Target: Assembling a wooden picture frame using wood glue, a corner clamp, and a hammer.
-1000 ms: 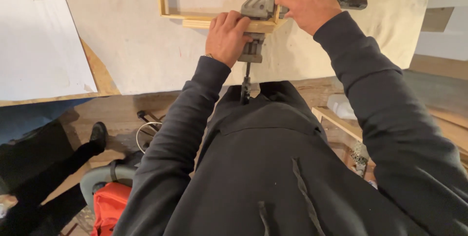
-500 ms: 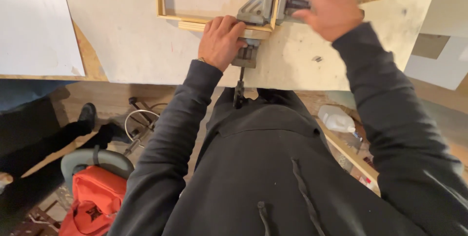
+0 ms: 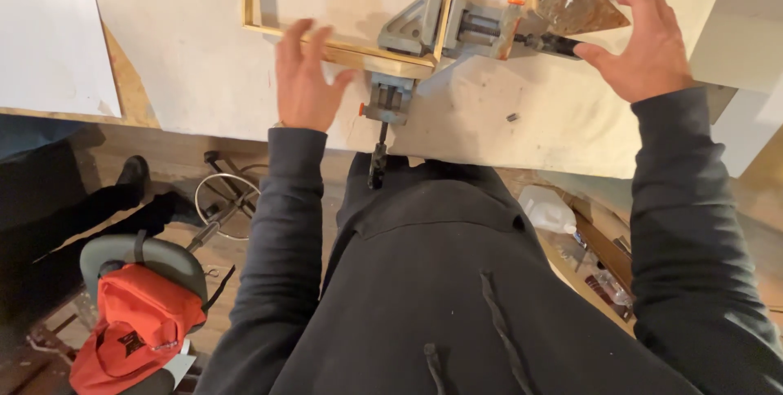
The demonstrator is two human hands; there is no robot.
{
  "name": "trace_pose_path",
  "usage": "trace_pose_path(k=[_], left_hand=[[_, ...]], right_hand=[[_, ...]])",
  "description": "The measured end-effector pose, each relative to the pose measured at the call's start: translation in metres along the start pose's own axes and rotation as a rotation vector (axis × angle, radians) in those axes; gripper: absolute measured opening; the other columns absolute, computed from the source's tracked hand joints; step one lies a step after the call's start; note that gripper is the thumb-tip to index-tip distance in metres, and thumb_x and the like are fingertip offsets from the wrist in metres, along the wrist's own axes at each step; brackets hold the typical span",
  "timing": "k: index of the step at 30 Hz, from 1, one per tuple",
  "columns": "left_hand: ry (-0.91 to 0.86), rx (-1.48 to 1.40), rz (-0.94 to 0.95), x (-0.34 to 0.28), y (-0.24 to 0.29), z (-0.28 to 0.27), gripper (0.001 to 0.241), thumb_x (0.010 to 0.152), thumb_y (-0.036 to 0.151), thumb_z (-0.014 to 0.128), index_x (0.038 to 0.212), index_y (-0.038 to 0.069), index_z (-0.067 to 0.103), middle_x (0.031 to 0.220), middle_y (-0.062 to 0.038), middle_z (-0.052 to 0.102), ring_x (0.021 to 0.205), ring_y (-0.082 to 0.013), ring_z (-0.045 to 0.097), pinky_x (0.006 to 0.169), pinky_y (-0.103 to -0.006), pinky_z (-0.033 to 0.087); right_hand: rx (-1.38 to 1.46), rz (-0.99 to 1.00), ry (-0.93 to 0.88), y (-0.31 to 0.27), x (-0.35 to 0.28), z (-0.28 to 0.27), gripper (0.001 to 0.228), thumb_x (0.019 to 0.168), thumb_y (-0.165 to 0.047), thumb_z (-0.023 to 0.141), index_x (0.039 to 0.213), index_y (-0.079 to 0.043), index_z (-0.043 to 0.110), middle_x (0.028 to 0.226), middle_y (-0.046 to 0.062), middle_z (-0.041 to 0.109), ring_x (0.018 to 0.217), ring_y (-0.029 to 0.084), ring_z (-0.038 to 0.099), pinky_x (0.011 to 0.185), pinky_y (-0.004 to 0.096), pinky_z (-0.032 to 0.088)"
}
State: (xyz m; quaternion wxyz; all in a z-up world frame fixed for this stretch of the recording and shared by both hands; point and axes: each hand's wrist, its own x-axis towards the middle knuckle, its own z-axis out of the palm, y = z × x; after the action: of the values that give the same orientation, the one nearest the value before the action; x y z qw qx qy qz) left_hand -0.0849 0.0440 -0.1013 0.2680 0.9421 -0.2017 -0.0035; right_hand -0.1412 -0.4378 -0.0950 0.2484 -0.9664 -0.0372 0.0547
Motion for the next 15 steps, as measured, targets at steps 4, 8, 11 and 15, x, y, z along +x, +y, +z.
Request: trace_pose_path(k=[4, 8, 11, 15], left_hand=[[0.128, -0.119, -0.32, -0.015, -0.009, -0.002, 0.066, 0.086, 0.012, 0.088, 0.141, 0.003, 0.053, 0.148, -0.02, 0.045, 0.135, -0.0397, 0.046, 0.109, -0.0451, 0.045], [0.099, -0.164, -0.406, -0.019, -0.016, 0.006, 0.064, 0.092, 0.012, 0.086, 0.144, 0.003, 0.049, 0.147, -0.017, 0.047, 0.134, -0.0378, 0.046, 0.111, -0.0447, 0.044], [0.145, -0.133, -0.41, -0.017, -0.013, 0.009, 0.061, 0.091, 0.009, 0.085, 0.142, 0.005, 0.052, 0.147, -0.016, 0.048, 0.136, -0.0375, 0.046, 0.112, -0.0441, 0.045], [0.278, -0.172, -0.405, -0.016, -0.034, 0.023, 0.069, 0.086, 0.009, 0.088, 0.141, 0.0, 0.047, 0.142, -0.021, 0.046, 0.13, -0.0378, 0.048, 0.108, -0.0436, 0.045]], right_hand=[[0.051, -0.05, 0.067, -0.023, 0.017, 0.016, 0.079, 0.092, -0.017, 0.092, 0.152, 0.002, 0.044, 0.144, 0.021, 0.055, 0.141, 0.04, 0.052, 0.12, 0.045, 0.044], [0.012, -0.042, 0.092, -0.035, 0.033, 0.02, 0.08, 0.092, -0.016, 0.092, 0.153, 0.001, 0.044, 0.142, 0.02, 0.058, 0.137, 0.039, 0.056, 0.116, 0.045, 0.047], [-0.08, 0.029, 0.032, -0.041, 0.036, 0.016, 0.081, 0.09, -0.019, 0.093, 0.152, -0.001, 0.044, 0.137, 0.019, 0.062, 0.132, 0.04, 0.058, 0.107, 0.047, 0.048], [-0.251, -0.127, 0.116, -0.007, 0.04, 0.026, 0.077, 0.088, -0.018, 0.086, 0.147, 0.002, 0.041, 0.136, 0.023, 0.061, 0.124, 0.039, 0.062, 0.108, 0.047, 0.051]])
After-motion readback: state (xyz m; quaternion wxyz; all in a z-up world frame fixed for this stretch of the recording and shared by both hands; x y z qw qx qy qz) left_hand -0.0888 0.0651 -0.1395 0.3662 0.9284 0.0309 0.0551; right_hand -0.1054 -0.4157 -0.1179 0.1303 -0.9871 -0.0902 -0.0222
